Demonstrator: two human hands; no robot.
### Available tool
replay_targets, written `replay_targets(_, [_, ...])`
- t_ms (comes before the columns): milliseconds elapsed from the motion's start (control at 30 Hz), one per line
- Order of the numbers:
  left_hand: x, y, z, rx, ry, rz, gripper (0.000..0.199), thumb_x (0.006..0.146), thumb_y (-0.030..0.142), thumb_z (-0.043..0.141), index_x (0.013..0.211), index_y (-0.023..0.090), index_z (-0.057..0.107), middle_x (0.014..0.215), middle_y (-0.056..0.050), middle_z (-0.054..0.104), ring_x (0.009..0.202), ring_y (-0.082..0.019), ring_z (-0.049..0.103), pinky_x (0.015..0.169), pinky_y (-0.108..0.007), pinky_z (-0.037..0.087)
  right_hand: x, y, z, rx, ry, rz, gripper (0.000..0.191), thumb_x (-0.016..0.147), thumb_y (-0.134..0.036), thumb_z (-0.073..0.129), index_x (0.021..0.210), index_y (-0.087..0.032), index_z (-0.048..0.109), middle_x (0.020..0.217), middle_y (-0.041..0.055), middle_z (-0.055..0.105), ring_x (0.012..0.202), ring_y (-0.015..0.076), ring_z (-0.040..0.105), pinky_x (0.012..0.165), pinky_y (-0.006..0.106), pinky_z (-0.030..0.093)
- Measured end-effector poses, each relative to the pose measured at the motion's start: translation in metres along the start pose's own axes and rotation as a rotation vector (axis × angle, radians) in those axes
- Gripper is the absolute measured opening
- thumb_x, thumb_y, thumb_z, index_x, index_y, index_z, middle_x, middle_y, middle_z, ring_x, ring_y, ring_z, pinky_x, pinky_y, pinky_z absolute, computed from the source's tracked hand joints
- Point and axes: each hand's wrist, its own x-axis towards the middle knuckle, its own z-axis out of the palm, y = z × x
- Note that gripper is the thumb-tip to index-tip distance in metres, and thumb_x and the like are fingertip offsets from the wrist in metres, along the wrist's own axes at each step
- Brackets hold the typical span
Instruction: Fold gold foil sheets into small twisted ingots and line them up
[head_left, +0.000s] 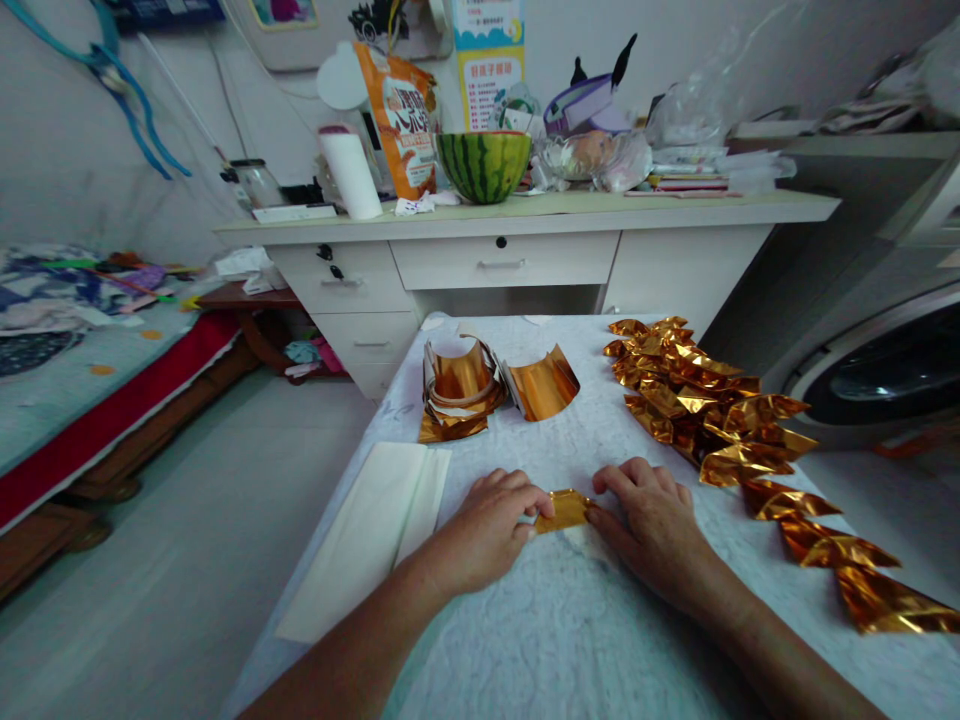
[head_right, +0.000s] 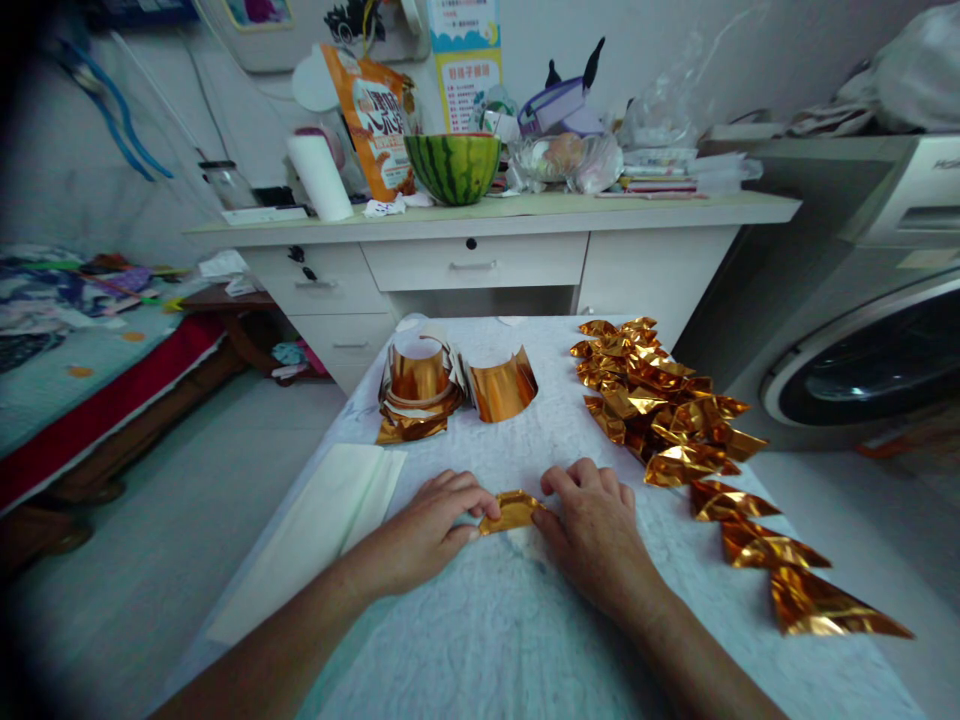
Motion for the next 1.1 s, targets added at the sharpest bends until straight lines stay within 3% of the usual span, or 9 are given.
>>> replay_targets(833, [-0.002,-0.001,0.006,0.039,0.057,0.039,0.032,0.080,0.007,0.049,0.103,0.025,0.062,0.104,0.000,0.060,0.104,-0.021,0.049,0.094,-0.036,0.038,0.007,0.018,0.004,-0.028,-0.052,-0.057,0.022,0.090,-0.018,0.052,0.099,-0.031,0.067,0.098,0.0057,0.059,0.087,0.0247,0.053,0.073,0.035,0.034])
replay_targets(1100, [-0.004,0.002,0.005,0.063,0.063,0.038,0.031,0.079,0.007,0.052,0.102,0.026,0.062,0.103,0.000,0.060,0.102,-0.021,0.050,0.092,-0.035,0.038,0.005,0.015,-0.008,0.178,-0.063,-0.171,0.020,0.093,-0.014,0.041,0.091,-0.022,0.060,0.091,0.0063,0.060,0.084,0.0225,0.051,0.073,0.035,0.037])
